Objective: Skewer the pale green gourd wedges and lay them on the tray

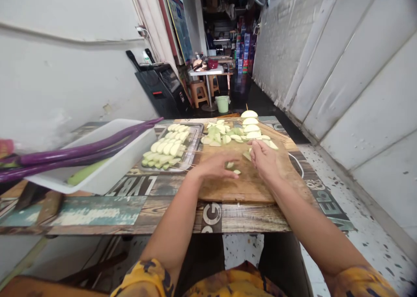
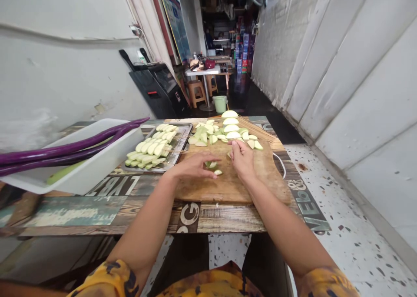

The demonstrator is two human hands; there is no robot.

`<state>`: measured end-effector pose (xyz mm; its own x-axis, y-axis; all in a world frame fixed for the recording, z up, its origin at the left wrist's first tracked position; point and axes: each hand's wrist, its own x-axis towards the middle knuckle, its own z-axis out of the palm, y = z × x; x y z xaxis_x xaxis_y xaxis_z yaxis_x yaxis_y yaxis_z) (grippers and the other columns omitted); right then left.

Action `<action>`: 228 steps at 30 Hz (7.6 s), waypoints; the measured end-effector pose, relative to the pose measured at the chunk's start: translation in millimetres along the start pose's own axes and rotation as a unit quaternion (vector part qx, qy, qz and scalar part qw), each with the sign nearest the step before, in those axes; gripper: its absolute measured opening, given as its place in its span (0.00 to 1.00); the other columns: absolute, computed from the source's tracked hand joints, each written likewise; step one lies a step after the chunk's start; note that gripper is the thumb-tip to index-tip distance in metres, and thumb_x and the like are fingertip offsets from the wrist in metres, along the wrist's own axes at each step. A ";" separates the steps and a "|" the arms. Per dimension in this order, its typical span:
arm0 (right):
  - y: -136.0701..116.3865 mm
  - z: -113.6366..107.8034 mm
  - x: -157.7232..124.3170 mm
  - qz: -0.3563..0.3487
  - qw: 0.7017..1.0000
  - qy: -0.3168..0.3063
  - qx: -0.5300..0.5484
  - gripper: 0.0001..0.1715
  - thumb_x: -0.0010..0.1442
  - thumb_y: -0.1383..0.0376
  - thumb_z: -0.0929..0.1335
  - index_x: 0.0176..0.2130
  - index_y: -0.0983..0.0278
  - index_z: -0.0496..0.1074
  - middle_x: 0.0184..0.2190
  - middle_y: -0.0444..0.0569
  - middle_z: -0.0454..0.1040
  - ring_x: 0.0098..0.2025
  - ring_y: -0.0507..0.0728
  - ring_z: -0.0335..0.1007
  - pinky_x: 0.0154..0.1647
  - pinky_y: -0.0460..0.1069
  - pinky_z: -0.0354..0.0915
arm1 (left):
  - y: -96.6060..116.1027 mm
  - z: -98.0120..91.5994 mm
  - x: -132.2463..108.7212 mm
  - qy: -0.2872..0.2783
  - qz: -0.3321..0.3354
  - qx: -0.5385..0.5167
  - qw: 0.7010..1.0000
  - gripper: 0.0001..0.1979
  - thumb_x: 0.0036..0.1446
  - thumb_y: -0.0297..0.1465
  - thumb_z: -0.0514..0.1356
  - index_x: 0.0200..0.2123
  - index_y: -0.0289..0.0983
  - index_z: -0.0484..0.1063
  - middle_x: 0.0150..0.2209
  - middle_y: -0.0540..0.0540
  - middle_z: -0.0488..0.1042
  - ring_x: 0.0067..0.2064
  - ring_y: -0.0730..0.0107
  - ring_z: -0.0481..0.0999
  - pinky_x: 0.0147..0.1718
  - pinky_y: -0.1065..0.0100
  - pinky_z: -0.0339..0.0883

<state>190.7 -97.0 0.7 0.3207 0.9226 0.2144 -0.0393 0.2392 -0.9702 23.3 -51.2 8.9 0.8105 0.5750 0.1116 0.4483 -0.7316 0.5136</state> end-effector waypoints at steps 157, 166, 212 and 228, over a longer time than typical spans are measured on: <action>-3.2 6.4 -23.8 -0.025 0.927 -0.274 -0.254 0.18 0.56 0.56 0.60 0.31 0.65 0.71 0.16 0.41 0.59 0.19 0.50 0.53 0.20 0.45 0.50 | -36.9 -12.3 8.1 0.482 -0.197 -0.693 0.499 0.05 0.49 0.23 0.60 0.31 0.33 0.66 0.30 0.45 0.75 0.33 0.69 0.77 0.39 0.68 0.70; -2.1 6.4 -24.2 -0.021 0.926 -0.276 -0.257 0.19 0.56 0.55 0.59 0.31 0.65 0.71 0.16 0.41 0.59 0.19 0.50 0.53 0.21 0.45 0.51 | -37.0 -12.3 7.9 0.486 -0.195 -0.691 0.499 0.05 0.50 0.23 0.59 0.31 0.32 0.65 0.29 0.44 0.75 0.32 0.68 0.77 0.35 0.70 0.71; 2.6 12.4 -30.3 -0.061 0.928 -0.239 -0.278 0.18 0.56 0.57 0.59 0.30 0.65 0.71 0.14 0.41 0.56 0.17 0.50 0.51 0.18 0.45 0.48 | -20.7 -5.8 15.9 0.470 -0.191 -0.679 0.530 0.03 0.50 0.26 0.58 0.29 0.31 0.68 0.28 0.42 0.76 0.32 0.67 0.77 0.35 0.66 0.70; 6.7 13.4 -33.9 -0.060 0.934 -0.242 -0.257 0.18 0.56 0.57 0.59 0.30 0.66 0.70 0.14 0.40 0.55 0.17 0.49 0.49 0.18 0.44 0.47 | -20.5 -3.1 15.5 0.422 -0.207 -0.682 0.561 0.07 0.45 0.27 0.61 0.29 0.29 0.70 0.23 0.45 0.73 0.22 0.75 0.71 0.22 0.74 0.64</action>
<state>166.8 -122.6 -11.6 -0.1764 0.9571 0.2299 0.4695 0.2871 -0.8350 25.5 -26.2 2.8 0.0189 0.9816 -0.1901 -0.6391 0.1581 0.7527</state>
